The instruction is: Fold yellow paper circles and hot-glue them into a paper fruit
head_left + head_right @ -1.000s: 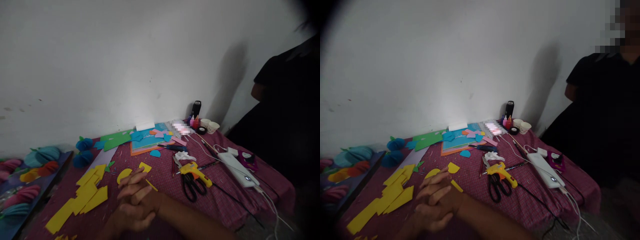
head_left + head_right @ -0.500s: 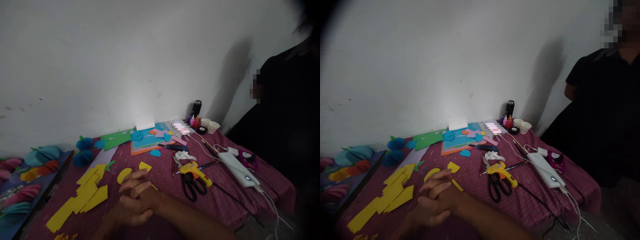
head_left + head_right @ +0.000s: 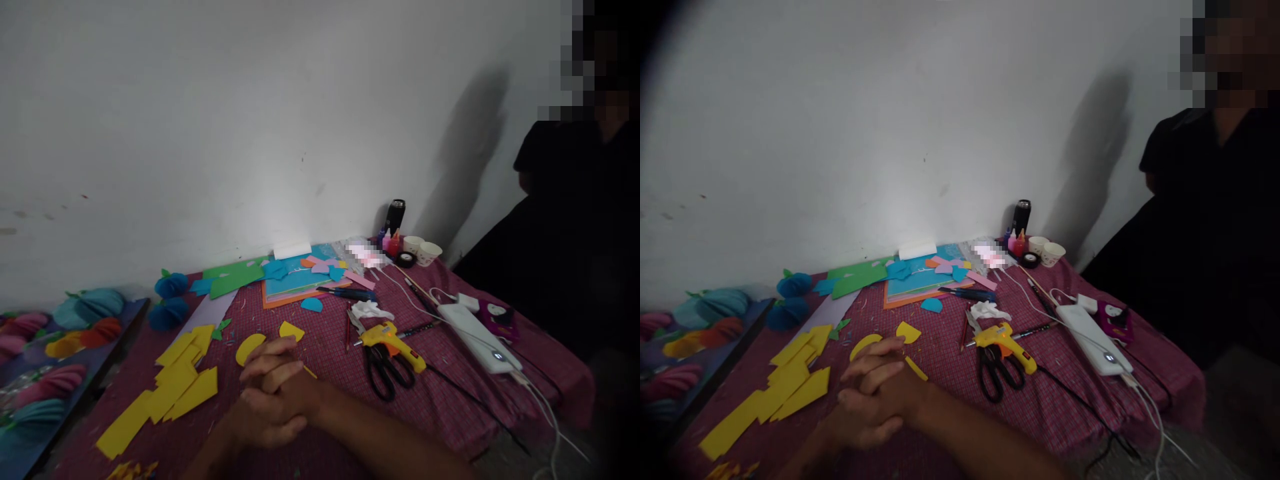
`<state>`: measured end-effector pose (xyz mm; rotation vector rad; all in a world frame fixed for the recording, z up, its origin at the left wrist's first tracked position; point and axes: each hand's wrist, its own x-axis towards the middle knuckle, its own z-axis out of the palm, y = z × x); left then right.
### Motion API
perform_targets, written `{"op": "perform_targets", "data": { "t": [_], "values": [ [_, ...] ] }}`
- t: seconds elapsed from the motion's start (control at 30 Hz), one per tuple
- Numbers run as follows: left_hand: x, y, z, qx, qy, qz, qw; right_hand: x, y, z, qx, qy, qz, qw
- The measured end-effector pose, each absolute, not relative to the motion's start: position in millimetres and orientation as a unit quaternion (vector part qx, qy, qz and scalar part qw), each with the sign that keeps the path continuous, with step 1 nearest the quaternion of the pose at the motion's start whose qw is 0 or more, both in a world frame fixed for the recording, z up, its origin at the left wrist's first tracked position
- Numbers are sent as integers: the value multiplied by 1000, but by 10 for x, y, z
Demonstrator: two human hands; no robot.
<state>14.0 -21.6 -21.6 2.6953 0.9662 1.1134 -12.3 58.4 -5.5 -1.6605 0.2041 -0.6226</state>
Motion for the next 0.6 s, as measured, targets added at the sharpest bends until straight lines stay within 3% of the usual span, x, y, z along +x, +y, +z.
{"op": "perform_targets", "data": {
  "t": [0.37, 0.6],
  "values": [
    [138, -218, -217, 876, 313, 365, 49, -197, 621, -293, -734, 57, -279, 617],
    [124, -207, -270, 877, 303, 366, 68, -65, 820, -233, -701, 157, -345, 604]
  ]
}}
